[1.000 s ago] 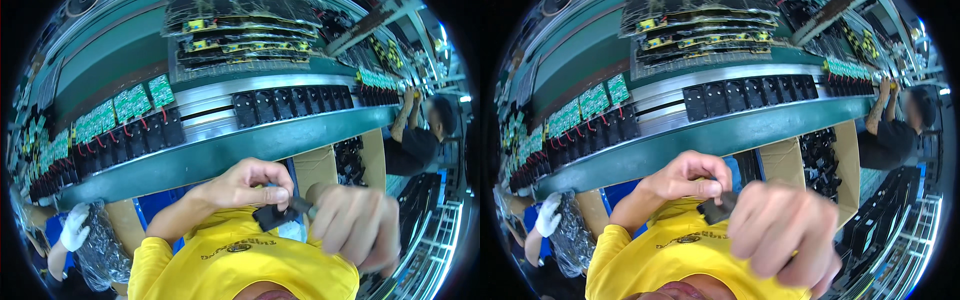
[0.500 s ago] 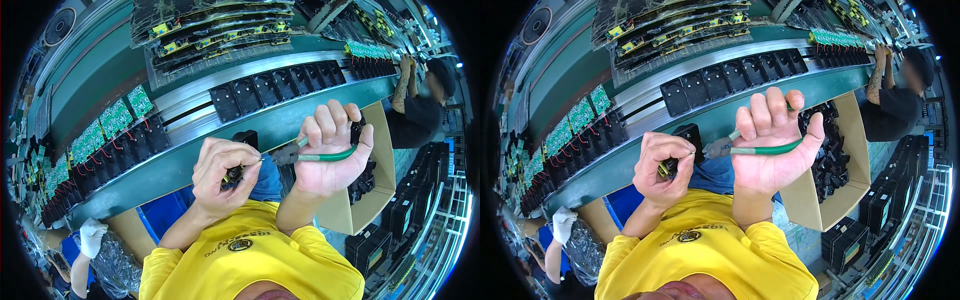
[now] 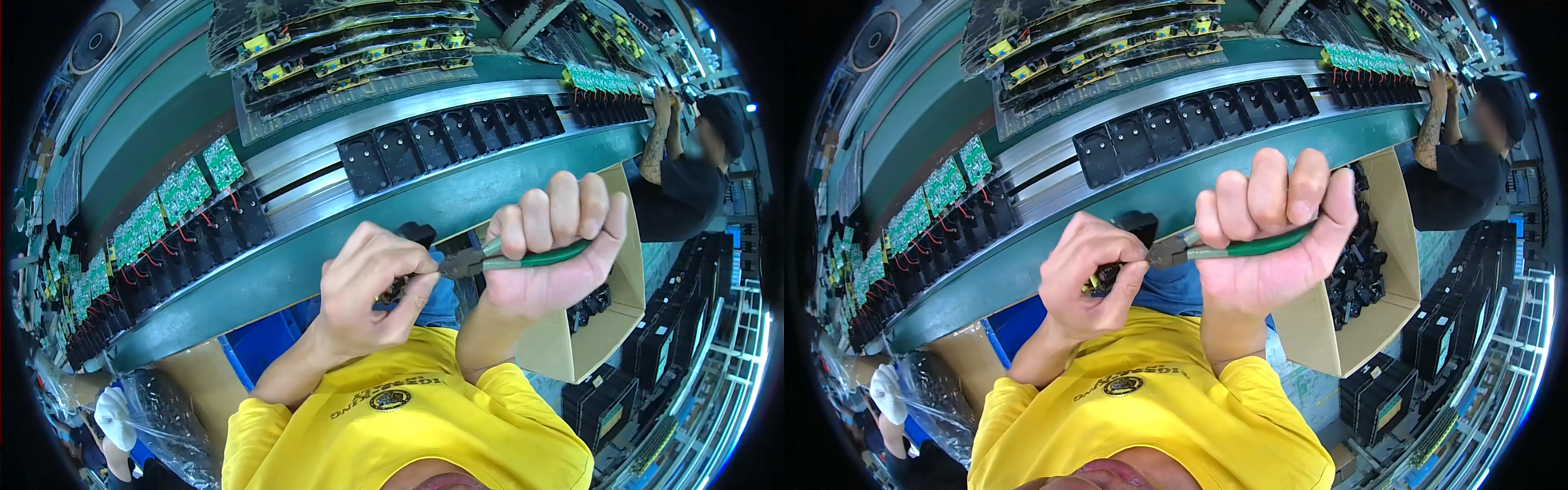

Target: The worker is assembling electronic components by placing circuit boards into housings on a conveyor line.

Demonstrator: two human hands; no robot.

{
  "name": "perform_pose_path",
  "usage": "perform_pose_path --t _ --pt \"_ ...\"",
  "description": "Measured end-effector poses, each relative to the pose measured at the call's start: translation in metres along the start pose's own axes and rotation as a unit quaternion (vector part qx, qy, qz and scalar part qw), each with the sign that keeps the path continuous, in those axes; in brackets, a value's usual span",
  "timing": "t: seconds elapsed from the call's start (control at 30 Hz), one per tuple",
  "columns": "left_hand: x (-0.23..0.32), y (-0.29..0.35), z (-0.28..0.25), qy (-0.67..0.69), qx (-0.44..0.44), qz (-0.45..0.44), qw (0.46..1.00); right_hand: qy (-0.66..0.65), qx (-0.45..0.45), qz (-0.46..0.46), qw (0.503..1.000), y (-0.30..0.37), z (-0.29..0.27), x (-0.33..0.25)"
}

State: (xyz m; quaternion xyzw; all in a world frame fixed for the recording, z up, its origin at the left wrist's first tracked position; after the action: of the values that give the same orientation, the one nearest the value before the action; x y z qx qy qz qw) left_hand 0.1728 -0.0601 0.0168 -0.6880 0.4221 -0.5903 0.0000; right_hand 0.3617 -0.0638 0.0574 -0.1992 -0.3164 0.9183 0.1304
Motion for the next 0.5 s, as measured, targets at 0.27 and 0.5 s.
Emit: perform_pose_path --t 0.27,0.5 --pt "-0.028 0.002 0.022 0.531 -0.185 -0.233 0.794 0.008 -0.353 0.155 0.923 -0.034 0.064 0.002" --pt "-0.028 0.009 0.029 0.642 -0.258 -0.210 0.691 -0.064 -0.419 0.147 0.894 -0.032 0.078 0.012"
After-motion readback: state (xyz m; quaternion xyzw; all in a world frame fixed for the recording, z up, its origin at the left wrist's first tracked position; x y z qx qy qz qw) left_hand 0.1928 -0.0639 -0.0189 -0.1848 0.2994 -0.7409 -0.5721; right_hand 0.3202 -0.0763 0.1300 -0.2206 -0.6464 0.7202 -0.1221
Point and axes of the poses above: each hand's wrist, its own y-axis away from the middle knuckle, its own z-axis out of the palm, x = y × z, the point moved 6 cm from there along -y, towards the middle knuckle, and after that the axes turned 15 degrees about -x, right-handed, at the moved point
